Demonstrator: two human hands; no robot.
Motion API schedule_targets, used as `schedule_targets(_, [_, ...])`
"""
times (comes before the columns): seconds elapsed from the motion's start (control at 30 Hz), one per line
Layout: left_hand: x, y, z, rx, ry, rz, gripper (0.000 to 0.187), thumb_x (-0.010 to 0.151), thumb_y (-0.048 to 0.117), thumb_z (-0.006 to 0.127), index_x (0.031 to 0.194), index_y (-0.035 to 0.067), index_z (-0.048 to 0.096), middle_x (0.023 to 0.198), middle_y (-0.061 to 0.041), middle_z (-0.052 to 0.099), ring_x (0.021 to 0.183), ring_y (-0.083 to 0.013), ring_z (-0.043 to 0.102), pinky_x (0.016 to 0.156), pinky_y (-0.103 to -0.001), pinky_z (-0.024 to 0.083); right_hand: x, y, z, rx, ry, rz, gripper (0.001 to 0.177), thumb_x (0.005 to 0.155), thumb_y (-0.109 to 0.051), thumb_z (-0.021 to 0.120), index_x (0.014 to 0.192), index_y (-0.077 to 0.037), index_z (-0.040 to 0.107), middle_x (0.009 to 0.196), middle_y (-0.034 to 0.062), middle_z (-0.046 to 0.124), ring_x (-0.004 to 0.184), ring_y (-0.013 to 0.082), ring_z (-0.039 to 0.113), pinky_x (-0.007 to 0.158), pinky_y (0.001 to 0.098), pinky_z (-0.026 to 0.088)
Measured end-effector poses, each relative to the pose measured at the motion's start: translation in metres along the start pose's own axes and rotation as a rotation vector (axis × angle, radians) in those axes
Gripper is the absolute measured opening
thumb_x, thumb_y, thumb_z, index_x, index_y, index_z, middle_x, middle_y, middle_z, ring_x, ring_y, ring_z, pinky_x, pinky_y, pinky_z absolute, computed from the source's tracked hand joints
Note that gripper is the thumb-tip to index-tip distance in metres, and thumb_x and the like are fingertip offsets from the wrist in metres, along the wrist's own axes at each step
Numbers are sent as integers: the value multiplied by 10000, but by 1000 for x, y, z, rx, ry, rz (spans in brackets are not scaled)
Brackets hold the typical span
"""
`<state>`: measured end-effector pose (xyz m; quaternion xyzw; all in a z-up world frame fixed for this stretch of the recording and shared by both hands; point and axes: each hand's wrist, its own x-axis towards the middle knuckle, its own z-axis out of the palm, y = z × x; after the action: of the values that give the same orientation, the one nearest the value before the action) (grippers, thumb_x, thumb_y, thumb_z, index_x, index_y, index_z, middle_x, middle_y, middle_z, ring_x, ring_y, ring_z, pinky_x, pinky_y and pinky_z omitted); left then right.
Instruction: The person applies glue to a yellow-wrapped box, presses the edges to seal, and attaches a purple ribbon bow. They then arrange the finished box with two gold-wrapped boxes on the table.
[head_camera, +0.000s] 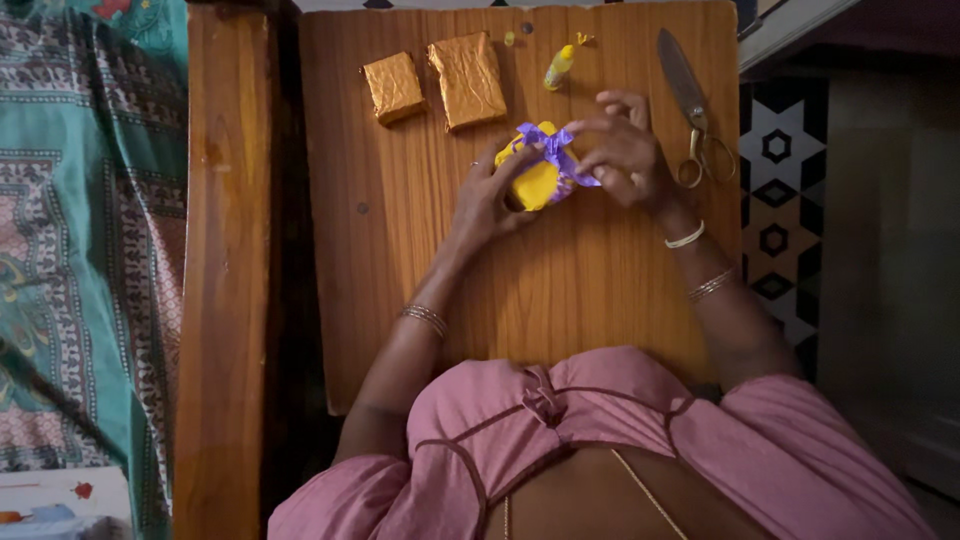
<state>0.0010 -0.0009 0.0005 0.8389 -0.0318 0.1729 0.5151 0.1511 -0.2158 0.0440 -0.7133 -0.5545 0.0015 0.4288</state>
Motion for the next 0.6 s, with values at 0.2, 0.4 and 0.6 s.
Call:
schedule_targets(0.2, [0, 3, -3, 68, 14, 56, 934, 579, 58, 956, 1419, 183, 566, 1417, -144, 535, 1240, -381, 606, 1007, -436, 553, -11, -5, 3, -178, 7, -36, 60, 890, -129, 725, 931, -91, 704, 1145, 46, 763, 1297, 339, 503, 1146, 484, 400])
schedule_targets(0.4, [-1, 2, -1, 44, -7, -30, 884, 618, 89, 946, 1414, 204, 579, 1408, -137, 546, 1156, -346, 639, 934, -402, 580, -17, -3, 9, -277, 28, -131, 412, 902, -73, 854, 1230, -149, 617, 1185, 36, 778, 1256, 311, 559, 1106, 448, 446])
schedule_targets(0.6, [0, 2, -1, 49, 38, 89, 910, 605, 95, 951, 1421, 194, 561, 1413, -143, 529, 1229, -369, 610, 979, -426, 563, -21, -9, 6, -391, 42, -119, 488, 844, -126, 888, 1256, -189, 635, 1148, 81, 676, 1173, 321, 576, 994, 461, 453])
